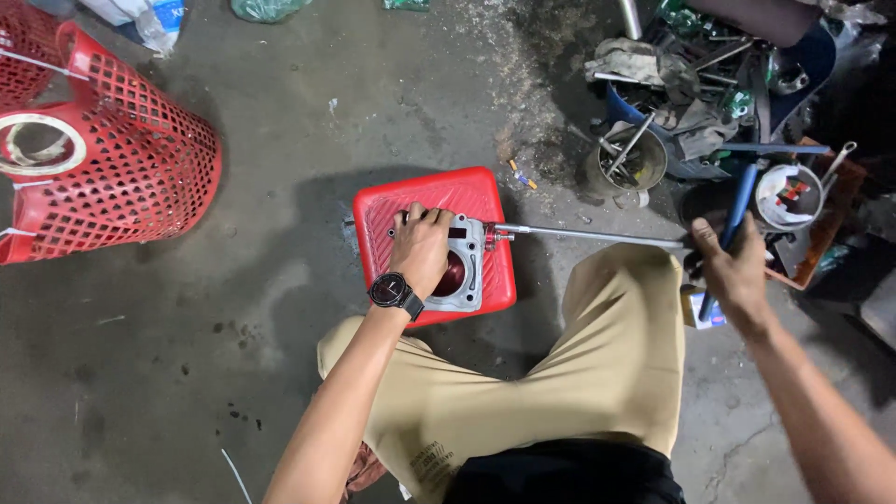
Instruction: Inspecting and disassembling a motorcycle cylinder block using a T-wrench.
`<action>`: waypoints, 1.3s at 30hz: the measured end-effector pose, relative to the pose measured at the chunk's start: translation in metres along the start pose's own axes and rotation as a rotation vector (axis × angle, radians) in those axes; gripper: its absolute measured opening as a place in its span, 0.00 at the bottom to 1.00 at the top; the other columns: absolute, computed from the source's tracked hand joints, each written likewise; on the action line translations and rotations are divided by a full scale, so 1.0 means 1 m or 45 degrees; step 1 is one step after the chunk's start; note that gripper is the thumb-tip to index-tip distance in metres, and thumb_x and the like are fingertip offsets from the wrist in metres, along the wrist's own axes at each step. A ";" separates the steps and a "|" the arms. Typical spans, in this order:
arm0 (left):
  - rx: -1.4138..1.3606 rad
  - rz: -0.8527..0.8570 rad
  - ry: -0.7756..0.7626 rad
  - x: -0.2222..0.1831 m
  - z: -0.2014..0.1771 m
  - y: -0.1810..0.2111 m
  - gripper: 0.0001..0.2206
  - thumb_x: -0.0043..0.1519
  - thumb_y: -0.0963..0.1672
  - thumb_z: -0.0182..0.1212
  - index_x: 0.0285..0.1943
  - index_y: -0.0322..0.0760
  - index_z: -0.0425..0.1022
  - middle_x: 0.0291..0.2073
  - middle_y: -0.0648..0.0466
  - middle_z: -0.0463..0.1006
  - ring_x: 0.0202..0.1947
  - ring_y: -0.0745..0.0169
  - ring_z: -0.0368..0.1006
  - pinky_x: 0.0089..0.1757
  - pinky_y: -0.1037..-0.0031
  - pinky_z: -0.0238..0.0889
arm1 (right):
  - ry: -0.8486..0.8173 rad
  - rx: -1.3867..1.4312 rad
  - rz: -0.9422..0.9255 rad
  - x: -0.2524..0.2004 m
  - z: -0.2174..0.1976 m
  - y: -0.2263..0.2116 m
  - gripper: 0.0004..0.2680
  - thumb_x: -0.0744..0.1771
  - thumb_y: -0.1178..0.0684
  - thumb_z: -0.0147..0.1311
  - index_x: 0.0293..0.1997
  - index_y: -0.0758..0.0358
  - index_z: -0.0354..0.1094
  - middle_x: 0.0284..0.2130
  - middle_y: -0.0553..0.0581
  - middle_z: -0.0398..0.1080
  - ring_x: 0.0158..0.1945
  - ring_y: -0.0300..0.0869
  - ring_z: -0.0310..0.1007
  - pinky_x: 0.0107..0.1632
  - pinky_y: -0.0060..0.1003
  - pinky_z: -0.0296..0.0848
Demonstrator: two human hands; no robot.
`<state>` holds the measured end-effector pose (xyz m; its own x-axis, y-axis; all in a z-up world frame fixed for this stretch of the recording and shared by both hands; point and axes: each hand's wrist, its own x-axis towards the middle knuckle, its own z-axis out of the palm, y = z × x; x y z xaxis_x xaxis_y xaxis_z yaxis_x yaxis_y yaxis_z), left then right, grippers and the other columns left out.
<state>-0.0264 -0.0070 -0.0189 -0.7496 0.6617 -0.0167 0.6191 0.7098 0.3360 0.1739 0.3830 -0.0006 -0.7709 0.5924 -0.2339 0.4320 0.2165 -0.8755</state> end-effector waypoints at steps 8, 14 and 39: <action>0.007 0.036 -0.026 0.001 -0.003 0.002 0.15 0.51 0.36 0.61 0.48 0.33 0.76 0.45 0.45 0.80 0.52 0.40 0.69 0.51 0.48 0.60 | 0.757 -0.444 0.024 -0.001 0.024 0.005 0.15 0.73 0.46 0.62 0.35 0.70 0.71 0.24 0.59 0.72 0.27 0.44 0.69 0.34 0.41 0.69; 0.027 0.050 -0.045 -0.003 0.008 -0.006 0.16 0.51 0.36 0.61 0.49 0.32 0.76 0.44 0.44 0.80 0.52 0.39 0.68 0.49 0.46 0.60 | 0.529 -0.538 0.081 0.008 0.013 0.018 0.16 0.70 0.47 0.62 0.35 0.76 0.69 0.24 0.64 0.71 0.26 0.48 0.72 0.32 0.46 0.70; -0.025 -0.050 -0.078 0.008 -0.006 -0.006 0.23 0.42 0.36 0.66 0.50 0.30 0.75 0.45 0.42 0.79 0.53 0.39 0.66 0.51 0.44 0.58 | 0.590 0.414 -0.710 0.053 0.016 0.117 0.08 0.76 0.61 0.50 0.54 0.68 0.51 0.43 0.56 0.64 0.38 0.39 0.61 0.40 0.32 0.63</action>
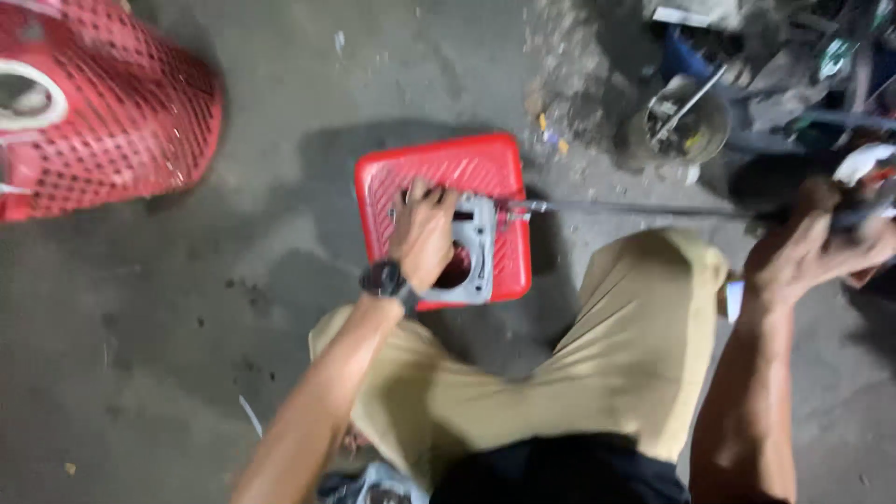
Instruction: Inspecting and disassembling a motorcycle cylinder block using a T-wrench.
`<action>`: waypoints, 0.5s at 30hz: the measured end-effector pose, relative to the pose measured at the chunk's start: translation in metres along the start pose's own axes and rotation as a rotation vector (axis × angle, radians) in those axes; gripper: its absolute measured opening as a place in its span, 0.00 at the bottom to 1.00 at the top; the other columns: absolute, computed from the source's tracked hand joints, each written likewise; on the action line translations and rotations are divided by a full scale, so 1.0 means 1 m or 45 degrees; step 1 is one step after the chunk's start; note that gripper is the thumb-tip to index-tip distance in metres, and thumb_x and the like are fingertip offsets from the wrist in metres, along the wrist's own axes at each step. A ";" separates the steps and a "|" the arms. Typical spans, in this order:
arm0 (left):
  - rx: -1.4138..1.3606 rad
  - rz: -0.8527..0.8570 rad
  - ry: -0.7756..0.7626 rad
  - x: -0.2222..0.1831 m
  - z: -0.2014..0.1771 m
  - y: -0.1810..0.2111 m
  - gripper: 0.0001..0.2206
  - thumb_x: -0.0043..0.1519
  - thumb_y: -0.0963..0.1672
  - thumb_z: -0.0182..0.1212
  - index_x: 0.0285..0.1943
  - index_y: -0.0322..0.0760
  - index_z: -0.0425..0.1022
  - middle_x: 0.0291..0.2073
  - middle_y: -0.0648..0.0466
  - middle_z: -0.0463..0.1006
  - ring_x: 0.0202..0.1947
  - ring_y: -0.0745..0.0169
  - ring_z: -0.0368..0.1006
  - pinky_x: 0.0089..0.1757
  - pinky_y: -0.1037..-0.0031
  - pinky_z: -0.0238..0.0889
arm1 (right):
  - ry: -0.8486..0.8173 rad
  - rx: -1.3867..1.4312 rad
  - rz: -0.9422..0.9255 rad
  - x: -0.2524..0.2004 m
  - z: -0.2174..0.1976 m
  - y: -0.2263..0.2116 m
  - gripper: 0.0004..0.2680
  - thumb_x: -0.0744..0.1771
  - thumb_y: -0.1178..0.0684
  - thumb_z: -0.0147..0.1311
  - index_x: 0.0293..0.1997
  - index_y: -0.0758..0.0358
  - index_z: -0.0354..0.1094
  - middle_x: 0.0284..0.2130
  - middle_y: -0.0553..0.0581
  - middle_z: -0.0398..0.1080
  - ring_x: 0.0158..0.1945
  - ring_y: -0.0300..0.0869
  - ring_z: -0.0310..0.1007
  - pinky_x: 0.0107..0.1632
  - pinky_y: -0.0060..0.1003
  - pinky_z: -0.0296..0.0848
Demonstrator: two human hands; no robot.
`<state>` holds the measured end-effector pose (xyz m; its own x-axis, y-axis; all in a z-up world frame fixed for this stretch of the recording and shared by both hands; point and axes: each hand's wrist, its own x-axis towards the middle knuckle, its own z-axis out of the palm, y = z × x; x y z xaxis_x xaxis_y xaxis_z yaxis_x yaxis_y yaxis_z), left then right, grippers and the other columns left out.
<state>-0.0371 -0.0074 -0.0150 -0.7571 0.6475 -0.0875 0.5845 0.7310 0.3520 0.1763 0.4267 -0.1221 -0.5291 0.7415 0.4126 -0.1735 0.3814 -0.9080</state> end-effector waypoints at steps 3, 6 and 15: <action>0.021 -0.013 0.070 -0.015 0.008 0.002 0.24 0.41 0.35 0.65 0.50 0.31 0.75 0.46 0.44 0.80 0.54 0.40 0.66 0.52 0.44 0.58 | 0.121 0.134 -0.132 -0.027 -0.011 0.056 0.13 0.75 0.60 0.54 0.60 0.65 0.46 0.57 0.60 0.64 0.51 0.42 0.65 0.54 0.36 0.68; 0.037 -0.033 0.151 -0.002 0.020 0.000 0.23 0.43 0.34 0.64 0.51 0.32 0.75 0.46 0.46 0.80 0.55 0.40 0.67 0.52 0.45 0.59 | 0.294 0.103 -0.063 -0.016 0.017 0.058 0.11 0.74 0.57 0.55 0.43 0.68 0.52 0.42 0.58 0.63 0.43 0.40 0.61 0.48 0.34 0.62; -0.006 -0.057 0.100 -0.008 0.018 0.003 0.20 0.46 0.34 0.58 0.50 0.32 0.75 0.45 0.46 0.80 0.53 0.40 0.66 0.50 0.46 0.60 | -0.903 -0.454 0.414 0.053 0.005 -0.106 0.05 0.67 0.58 0.57 0.46 0.66 0.71 0.27 0.53 0.64 0.32 0.39 0.61 0.36 0.32 0.62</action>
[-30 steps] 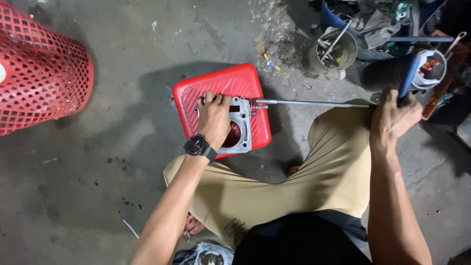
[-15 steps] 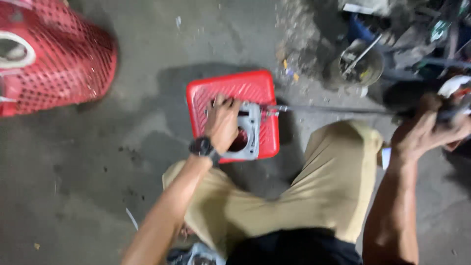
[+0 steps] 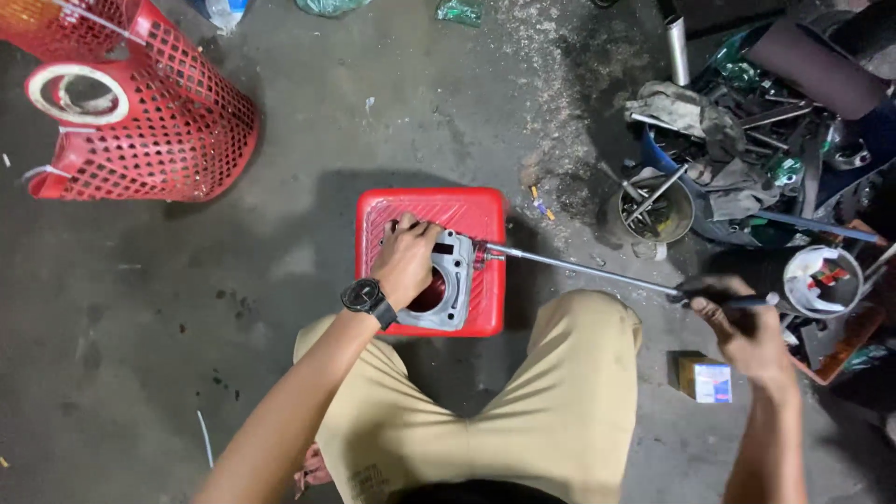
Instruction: Inspecting and disassembling a motorcycle cylinder block using a T-wrench.
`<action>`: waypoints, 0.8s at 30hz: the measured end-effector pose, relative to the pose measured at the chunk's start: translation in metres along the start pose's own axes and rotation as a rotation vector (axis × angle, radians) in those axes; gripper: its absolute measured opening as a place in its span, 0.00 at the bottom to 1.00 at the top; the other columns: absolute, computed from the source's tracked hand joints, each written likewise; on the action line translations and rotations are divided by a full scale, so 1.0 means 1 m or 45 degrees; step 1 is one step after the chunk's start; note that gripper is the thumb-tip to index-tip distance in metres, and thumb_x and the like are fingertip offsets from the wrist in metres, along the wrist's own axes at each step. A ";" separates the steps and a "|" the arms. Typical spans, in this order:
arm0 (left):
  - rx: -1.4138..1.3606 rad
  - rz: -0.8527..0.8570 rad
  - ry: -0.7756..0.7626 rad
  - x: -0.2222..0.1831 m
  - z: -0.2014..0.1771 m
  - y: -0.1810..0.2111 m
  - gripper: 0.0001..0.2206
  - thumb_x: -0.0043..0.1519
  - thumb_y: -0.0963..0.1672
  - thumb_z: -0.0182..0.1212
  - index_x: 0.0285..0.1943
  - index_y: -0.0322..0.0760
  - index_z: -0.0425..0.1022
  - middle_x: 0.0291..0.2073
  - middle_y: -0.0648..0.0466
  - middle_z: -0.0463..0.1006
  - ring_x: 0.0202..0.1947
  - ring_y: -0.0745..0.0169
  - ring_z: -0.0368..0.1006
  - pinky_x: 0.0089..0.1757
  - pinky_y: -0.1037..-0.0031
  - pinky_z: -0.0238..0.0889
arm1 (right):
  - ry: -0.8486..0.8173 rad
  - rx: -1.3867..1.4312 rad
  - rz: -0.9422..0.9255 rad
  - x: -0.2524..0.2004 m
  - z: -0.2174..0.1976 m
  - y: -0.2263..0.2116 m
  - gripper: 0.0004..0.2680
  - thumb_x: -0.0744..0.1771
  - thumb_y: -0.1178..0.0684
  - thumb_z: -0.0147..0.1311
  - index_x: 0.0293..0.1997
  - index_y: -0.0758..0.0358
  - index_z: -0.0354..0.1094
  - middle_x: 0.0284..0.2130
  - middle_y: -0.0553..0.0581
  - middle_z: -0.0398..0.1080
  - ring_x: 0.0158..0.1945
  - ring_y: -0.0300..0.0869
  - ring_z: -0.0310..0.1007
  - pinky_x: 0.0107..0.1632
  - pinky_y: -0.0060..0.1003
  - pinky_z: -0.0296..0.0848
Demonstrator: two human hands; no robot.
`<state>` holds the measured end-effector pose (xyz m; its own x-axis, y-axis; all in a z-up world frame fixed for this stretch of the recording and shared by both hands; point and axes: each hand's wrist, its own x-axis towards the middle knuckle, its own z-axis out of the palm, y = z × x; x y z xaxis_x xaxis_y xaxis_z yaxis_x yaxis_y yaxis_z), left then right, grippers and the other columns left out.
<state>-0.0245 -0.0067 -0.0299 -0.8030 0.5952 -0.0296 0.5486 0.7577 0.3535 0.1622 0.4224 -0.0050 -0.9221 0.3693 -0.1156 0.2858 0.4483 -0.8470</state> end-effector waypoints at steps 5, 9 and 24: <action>0.050 -0.018 -0.012 -0.001 0.000 0.001 0.18 0.46 0.34 0.58 0.47 0.33 0.75 0.44 0.46 0.80 0.54 0.39 0.67 0.50 0.46 0.60 | 0.013 0.188 -0.018 -0.011 -0.067 0.070 0.05 0.70 0.61 0.57 0.49 0.71 0.72 0.35 0.51 0.74 0.40 0.36 0.71 0.43 0.28 0.69; 0.057 0.005 -0.041 0.002 -0.007 0.004 0.16 0.49 0.35 0.58 0.48 0.32 0.75 0.44 0.46 0.80 0.52 0.41 0.68 0.52 0.48 0.60 | 0.275 0.615 0.351 -0.088 -0.063 0.075 0.07 0.73 0.56 0.56 0.52 0.71 0.67 0.29 0.57 0.69 0.23 0.36 0.63 0.27 0.31 0.60; 0.061 0.170 -0.058 0.010 -0.011 0.003 0.14 0.53 0.36 0.57 0.49 0.31 0.75 0.47 0.46 0.80 0.54 0.39 0.69 0.58 0.41 0.57 | -0.009 0.877 0.564 -0.121 0.006 0.011 0.11 0.71 0.58 0.46 0.56 0.78 0.65 0.37 0.73 0.74 0.21 0.34 0.53 0.25 0.27 0.54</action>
<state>-0.0335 -0.0018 -0.0187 -0.7112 0.7024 -0.0278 0.6614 0.6821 0.3120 0.2749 0.3781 -0.0031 -0.7638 0.3885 -0.5155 0.4016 -0.3392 -0.8507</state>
